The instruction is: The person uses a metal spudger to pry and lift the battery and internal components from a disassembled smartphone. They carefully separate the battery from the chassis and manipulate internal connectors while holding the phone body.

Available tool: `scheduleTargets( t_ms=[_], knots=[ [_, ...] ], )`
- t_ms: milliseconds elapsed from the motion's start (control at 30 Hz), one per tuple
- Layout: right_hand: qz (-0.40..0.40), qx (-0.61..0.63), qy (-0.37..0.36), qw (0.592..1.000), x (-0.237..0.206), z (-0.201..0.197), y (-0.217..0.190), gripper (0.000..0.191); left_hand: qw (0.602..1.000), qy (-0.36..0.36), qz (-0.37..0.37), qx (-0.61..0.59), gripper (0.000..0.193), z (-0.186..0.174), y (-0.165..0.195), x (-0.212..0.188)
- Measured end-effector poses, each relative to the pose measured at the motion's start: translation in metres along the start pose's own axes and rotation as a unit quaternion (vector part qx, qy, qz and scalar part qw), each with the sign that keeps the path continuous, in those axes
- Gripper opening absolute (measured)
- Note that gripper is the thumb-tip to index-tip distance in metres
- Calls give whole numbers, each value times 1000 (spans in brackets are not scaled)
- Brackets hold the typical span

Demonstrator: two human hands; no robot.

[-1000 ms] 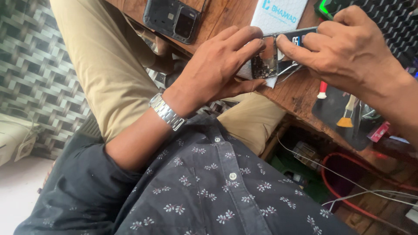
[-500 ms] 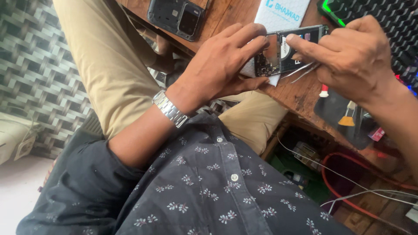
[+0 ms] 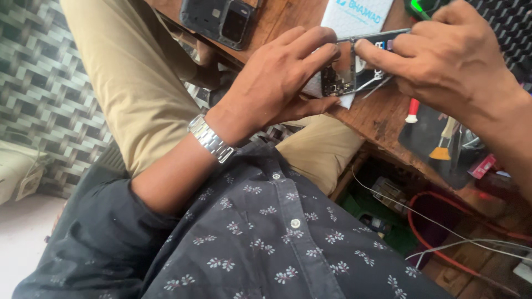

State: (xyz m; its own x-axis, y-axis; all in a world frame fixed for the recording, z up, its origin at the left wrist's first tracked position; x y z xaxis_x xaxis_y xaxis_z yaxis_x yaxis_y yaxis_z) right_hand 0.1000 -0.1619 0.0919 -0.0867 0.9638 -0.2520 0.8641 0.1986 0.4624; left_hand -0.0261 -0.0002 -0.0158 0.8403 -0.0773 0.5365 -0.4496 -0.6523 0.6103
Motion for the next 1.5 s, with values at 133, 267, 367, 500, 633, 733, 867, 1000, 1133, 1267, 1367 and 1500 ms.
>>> scheduleTargets(
  t_ms=[133,267,367,500,633,733,867,1000,1133,1267,1367,1500],
  knots=[
    [-21,3,0,1000,4,1,1,34,1000,-3,-2,1,63,0,0,0],
    [-20,-11,9,1000,3,1,1,36,1000,-2,-2,4,60,0,0,1],
    [-1,1,13,1000,-1,0,-2,41,1000,-4,-1,7,59,0,-1,1],
    [34,36,31,998,-6,-1,-1,41,1000,0,0,6,62,0,-1,1],
    [65,70,19,995,-10,3,-7,43,1000,3,5,9,57,-2,0,0],
    [68,115,36,990,-10,7,-10,57,1000,-10,-1,8,61,-1,-1,2],
    [59,104,20,993,-9,9,-11,57,1000,-1,5,10,58,-2,0,2],
    [41,89,14,995,-7,7,-6,54,1000,0,5,15,58,-4,1,3],
    [37,90,10,995,-6,7,-4,52,1000,-5,-2,16,60,-4,1,4],
    [55,107,8,993,-6,12,-8,56,1000,8,6,14,59,-5,2,5],
    [76,127,33,988,-13,15,-7,48,1000,-1,0,15,59,-4,2,7],
    [102,212,104,966,-21,20,-10,31,1000,4,7,9,60,-7,2,6]
  ],
)
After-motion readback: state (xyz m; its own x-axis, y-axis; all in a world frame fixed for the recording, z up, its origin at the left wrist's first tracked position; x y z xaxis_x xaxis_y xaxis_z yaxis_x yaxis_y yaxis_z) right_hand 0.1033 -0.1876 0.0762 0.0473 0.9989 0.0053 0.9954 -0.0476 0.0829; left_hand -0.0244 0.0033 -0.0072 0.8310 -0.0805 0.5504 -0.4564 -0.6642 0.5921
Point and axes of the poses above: each hand's wrist, its own x-axis towards the middle knuckle, its own z-axis out of the palm, y = z × x, the point moved 3 cm from there along x, towards the middle knuckle, and after that the axes turned 7 degrees about x, right-handed, at the moved point
